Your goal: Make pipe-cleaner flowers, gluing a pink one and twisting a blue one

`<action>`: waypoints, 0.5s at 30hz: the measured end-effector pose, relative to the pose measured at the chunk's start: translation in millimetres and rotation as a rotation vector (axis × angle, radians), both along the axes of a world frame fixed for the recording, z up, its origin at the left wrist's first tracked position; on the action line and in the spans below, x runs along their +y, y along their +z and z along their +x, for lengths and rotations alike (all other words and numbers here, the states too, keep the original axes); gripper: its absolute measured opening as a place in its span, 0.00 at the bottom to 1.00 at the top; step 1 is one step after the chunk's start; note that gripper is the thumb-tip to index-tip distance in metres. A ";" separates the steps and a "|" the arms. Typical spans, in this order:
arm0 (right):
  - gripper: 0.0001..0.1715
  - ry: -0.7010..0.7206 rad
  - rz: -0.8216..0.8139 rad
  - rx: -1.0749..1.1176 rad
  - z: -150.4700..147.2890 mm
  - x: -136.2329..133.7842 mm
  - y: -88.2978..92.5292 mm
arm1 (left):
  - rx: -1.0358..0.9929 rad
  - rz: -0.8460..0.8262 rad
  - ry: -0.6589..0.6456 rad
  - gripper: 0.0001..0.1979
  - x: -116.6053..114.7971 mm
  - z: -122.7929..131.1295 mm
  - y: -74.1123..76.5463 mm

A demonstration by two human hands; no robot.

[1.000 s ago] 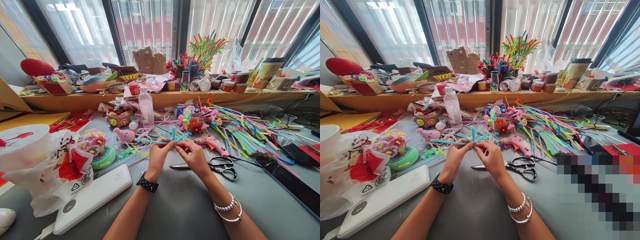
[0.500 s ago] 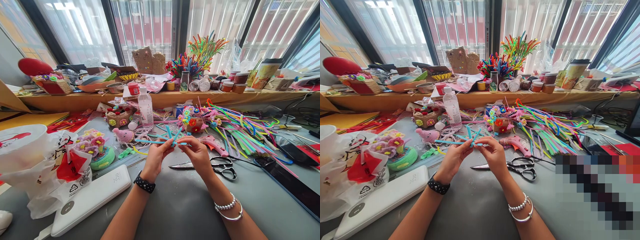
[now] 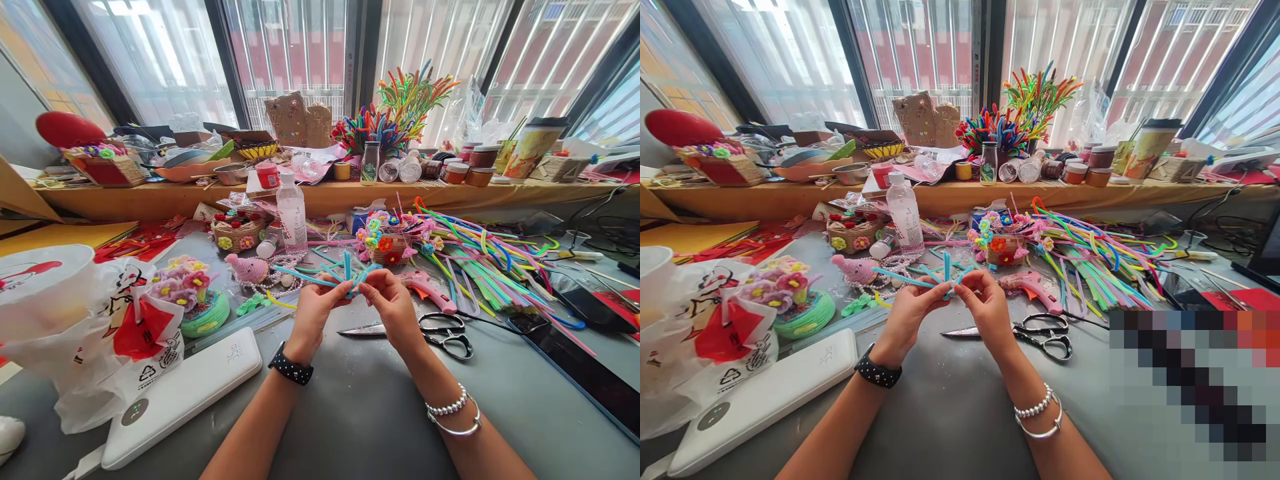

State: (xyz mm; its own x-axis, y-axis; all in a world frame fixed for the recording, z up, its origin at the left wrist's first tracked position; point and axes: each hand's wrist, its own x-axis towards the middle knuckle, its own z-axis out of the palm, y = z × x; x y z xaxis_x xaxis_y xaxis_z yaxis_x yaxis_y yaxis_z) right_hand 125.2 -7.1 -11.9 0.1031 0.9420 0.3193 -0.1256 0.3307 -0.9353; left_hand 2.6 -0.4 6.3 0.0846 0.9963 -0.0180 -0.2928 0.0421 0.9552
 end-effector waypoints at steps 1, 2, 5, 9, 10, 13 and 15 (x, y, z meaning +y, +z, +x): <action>0.08 -0.028 0.011 -0.028 -0.2 -0.5 -0.3 | 0.005 0.006 0.009 0.09 0.1 0.5 -0.5; 0.08 -0.058 0.026 -0.061 -0.4 -1.2 -0.5 | 0.007 0.008 0.014 0.09 0.3 1.0 -1.0; 0.06 -0.158 0.087 -0.180 -0.8 -4.0 -1.3 | -0.004 -0.001 0.014 0.10 1.1 1.9 -2.6; 0.06 -0.288 0.136 -0.328 -1.0 -6.9 -2.1 | -0.032 -0.029 0.032 0.10 1.6 1.9 -2.6; 0.06 -0.303 0.139 -0.350 -1.1 -7.4 -2.1 | -0.037 -0.033 0.036 0.10 1.6 1.8 -2.3; 0.06 -0.318 0.156 -0.376 -1.8 -7.9 -1.3 | -0.047 -0.041 0.036 0.10 1.4 1.9 -1.5; 0.07 -0.325 0.164 -0.339 -2.5 -7.7 -0.6 | -0.059 -0.051 0.039 0.10 1.3 2.2 -1.5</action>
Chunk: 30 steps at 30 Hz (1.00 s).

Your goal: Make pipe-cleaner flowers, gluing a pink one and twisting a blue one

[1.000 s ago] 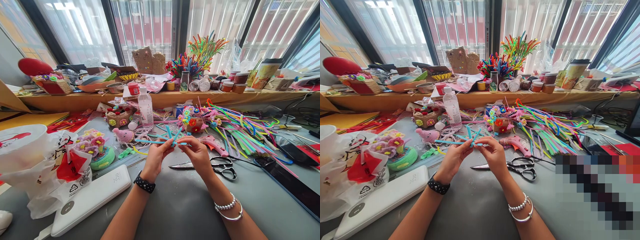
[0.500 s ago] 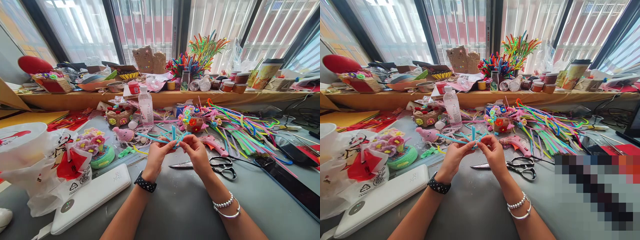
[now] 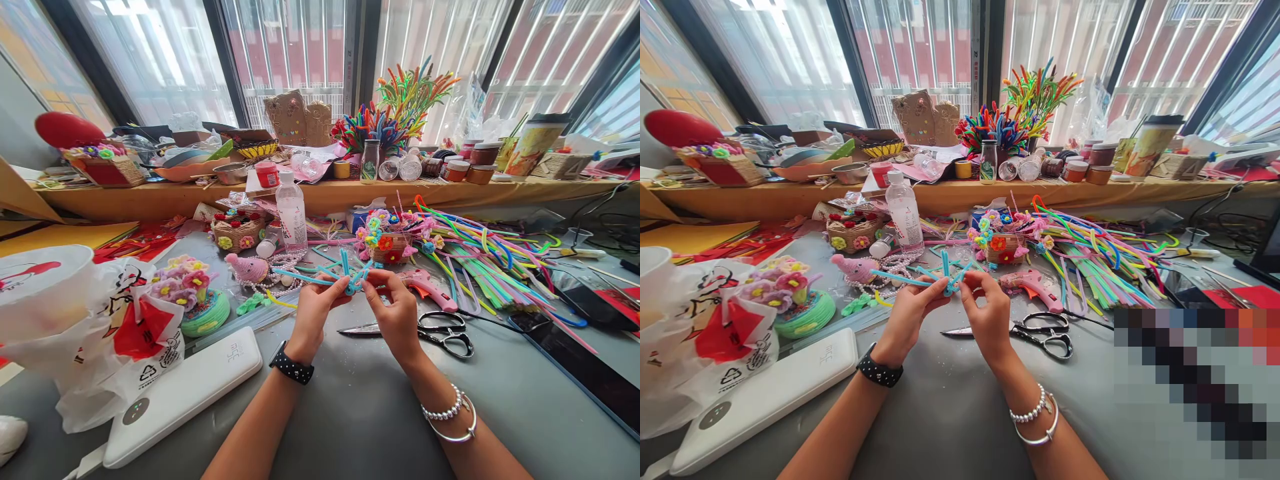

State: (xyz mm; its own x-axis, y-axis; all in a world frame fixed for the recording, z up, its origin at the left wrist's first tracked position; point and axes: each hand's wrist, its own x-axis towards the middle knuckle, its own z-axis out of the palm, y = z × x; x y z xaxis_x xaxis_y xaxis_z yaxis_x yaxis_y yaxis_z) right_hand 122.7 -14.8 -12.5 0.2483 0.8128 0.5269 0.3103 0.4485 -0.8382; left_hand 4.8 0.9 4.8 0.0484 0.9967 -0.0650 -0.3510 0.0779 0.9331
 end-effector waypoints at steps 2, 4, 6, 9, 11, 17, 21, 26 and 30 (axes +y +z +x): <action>0.10 0.012 0.005 0.058 -0.5 0.5 0.2 | -0.014 -0.009 -0.006 0.10 0.0 0.4 -0.3; 0.10 0.013 0.010 0.082 -0.8 0.9 -0.6 | -0.017 -0.014 -0.014 0.10 0.0 0.8 -0.7; 0.07 0.003 0.021 0.057 -0.8 1.1 -2.0 | -0.011 -0.014 -0.012 0.10 -0.1 1.1 -0.9; 0.06 0.005 0.046 -0.008 -0.1 0.8 -3.9 | -0.002 -0.010 -0.006 0.10 -0.7 1.4 -0.7; 0.06 0.002 0.067 -0.070 0.7 0.4 -3.9 | 0.003 -0.002 -0.012 0.09 -0.9 1.5 -0.6; 0.08 -0.059 0.242 -0.361 3.7 1.3 -0.3 | 0.018 0.024 -0.008 0.10 0.1 1.0 -1.4; 0.10 -0.062 0.338 -0.483 4.1 2.8 -1.2 | 0.025 0.028 -0.008 0.10 0.4 0.6 -2.2; 0.10 -0.044 0.348 -0.530 4.3 4.1 -3.7 | 0.025 0.024 -0.001 0.10 0.4 0.5 -2.2; 0.10 -0.041 0.329 -0.509 5.5 4.7 -3.8 | 0.027 0.014 0.000 0.10 1.0 0.5 -2.7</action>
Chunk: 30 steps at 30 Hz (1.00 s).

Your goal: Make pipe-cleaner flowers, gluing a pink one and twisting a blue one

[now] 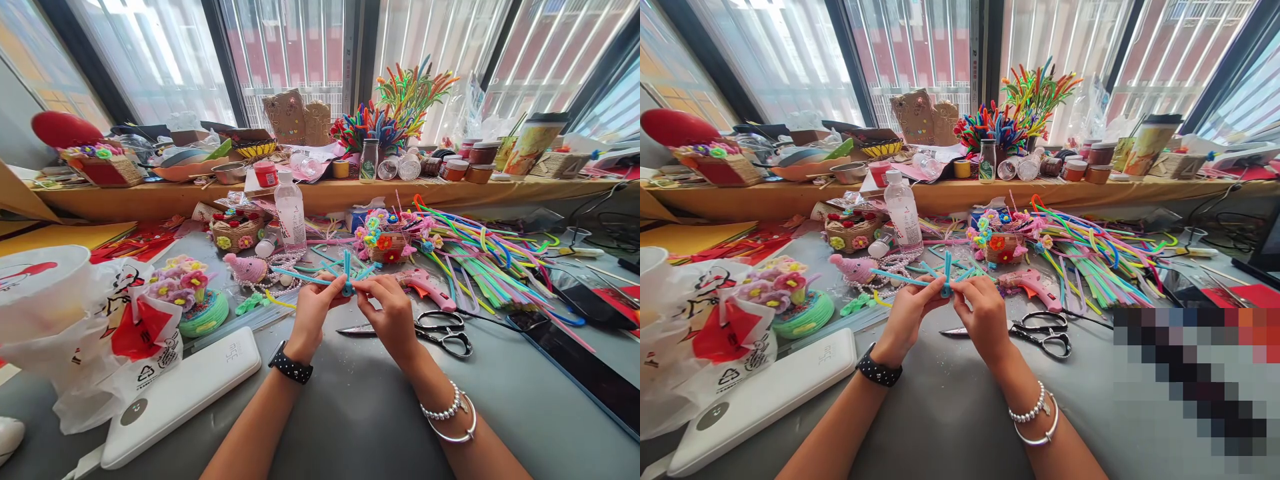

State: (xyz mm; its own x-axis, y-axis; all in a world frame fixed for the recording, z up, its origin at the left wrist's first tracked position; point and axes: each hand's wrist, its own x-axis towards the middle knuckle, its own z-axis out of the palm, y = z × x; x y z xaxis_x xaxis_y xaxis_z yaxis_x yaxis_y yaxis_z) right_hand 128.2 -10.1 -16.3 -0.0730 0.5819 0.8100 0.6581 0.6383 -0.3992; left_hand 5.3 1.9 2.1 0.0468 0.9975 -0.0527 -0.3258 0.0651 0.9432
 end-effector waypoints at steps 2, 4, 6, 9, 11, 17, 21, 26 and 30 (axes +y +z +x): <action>0.09 0.001 -0.004 0.007 0.2 0.1 0.2 | 0.002 -0.004 0.003 0.10 0.1 -0.2 -0.3; 0.09 0.002 -0.001 -0.013 0.0 0.1 0.4 | 0.000 -0.009 0.007 0.10 0.1 -0.4 -0.6; 0.09 0.005 0.006 -0.046 -0.3 0.1 0.4 | -0.006 -0.019 0.009 0.11 0.1 -0.7 -0.7; 0.09 0.006 0.008 -0.084 -0.2 0.3 0.4 | 0.000 -0.017 0.014 0.11 0.4 -0.9 -0.9; 0.09 0.003 -0.002 -0.098 0.4 0.3 0.5 | 0.009 0.002 0.013 0.10 0.6 -1.0 -1.1; 0.11 0.005 -0.053 -0.018 0.9 -0.9 1.6 | -0.005 0.023 -0.011 0.09 0.7 -3.3 -1.5; 0.14 -0.068 -0.015 -0.052 -0.1 -0.8 0.5 | -0.023 -0.010 -0.008 0.09 1.2 -4.7 -0.8; 0.11 -0.130 0.075 -0.197 -1.5 0.2 -1.5 | -0.059 -0.023 0.046 0.14 1.2 -2.0 -0.1; 0.09 -0.153 0.121 -0.246 -2.5 0.8 -1.3 | -0.039 0.027 0.094 0.16 1.6 -0.1 -1.4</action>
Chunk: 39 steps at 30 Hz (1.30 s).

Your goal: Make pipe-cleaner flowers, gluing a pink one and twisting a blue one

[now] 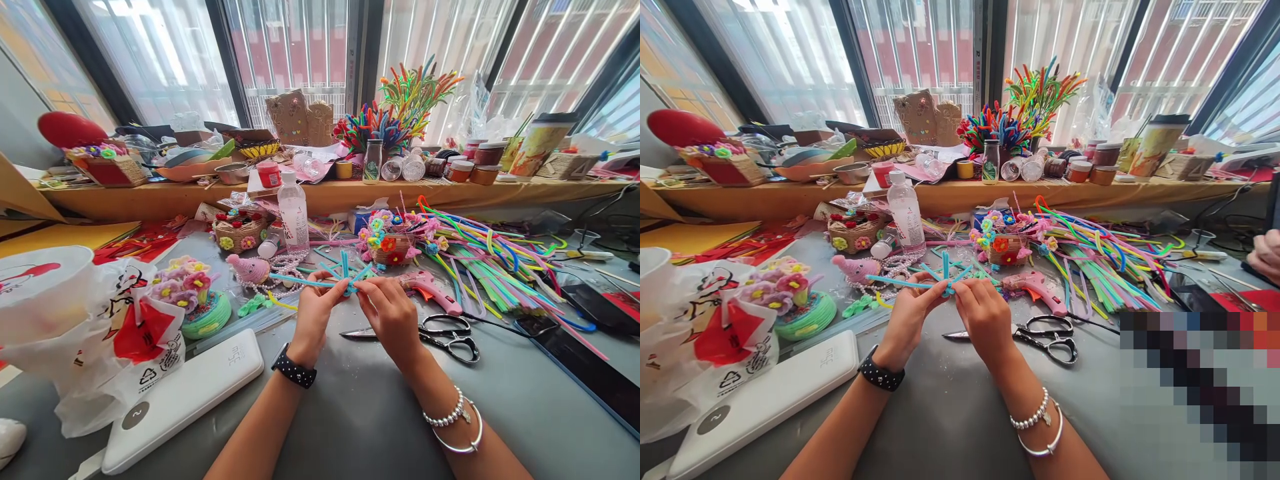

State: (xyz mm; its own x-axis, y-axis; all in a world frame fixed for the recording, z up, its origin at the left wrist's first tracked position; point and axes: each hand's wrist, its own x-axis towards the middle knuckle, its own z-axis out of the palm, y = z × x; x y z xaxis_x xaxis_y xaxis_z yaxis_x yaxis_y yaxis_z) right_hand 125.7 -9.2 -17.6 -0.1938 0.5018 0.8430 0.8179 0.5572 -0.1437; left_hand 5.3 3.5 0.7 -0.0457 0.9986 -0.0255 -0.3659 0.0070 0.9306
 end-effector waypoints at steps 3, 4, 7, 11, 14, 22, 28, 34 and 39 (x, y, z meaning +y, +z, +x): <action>0.08 -0.011 0.011 -0.014 -1.0 0.7 0.7 | 0.041 0.050 0.037 0.19 0.9 0.3 -2.7; 0.08 -0.013 0.011 -0.008 -1.4 1.0 0.8 | 0.063 0.073 0.055 0.19 1.0 0.3 -3.5; 0.06 -0.018 0.008 0.021 -3.4 1.9 0.8 | 0.162 0.160 0.112 0.18 -0.4 1.1 -4.3; 0.03 -0.011 -0.065 0.114 -8.3 2.1 -0.3 | 0.322 0.278 0.172 0.15 -6.1 3.8 -0.9; 0.03 0.022 -0.243 0.298 -13.2 1.1 -0.7 | 0.440 0.345 0.237 0.13 -11.0 6.3 1.0; 0.09 0.252 -0.800 0.932 -18.9 1.3 2.3 | 0.699 0.598 0.285 0.08 -14.6 3.3 -9.0; 0.11 0.599 -1.337 1.414 -10.7 4.3 8.6 | 0.649 0.604 0.181 0.06 -11.6 -1.3 -8.3; 0.11 0.561 -1.138 1.120 -1.0 -0.9 14.3 | 0.528 0.513 0.215 0.12 -6.6 -2.6 0.8; 0.07 0.117 -0.350 0.406 0.2 -2.1 6.7 | 0.347 0.307 0.179 0.17 -0.6 -5.9 4.0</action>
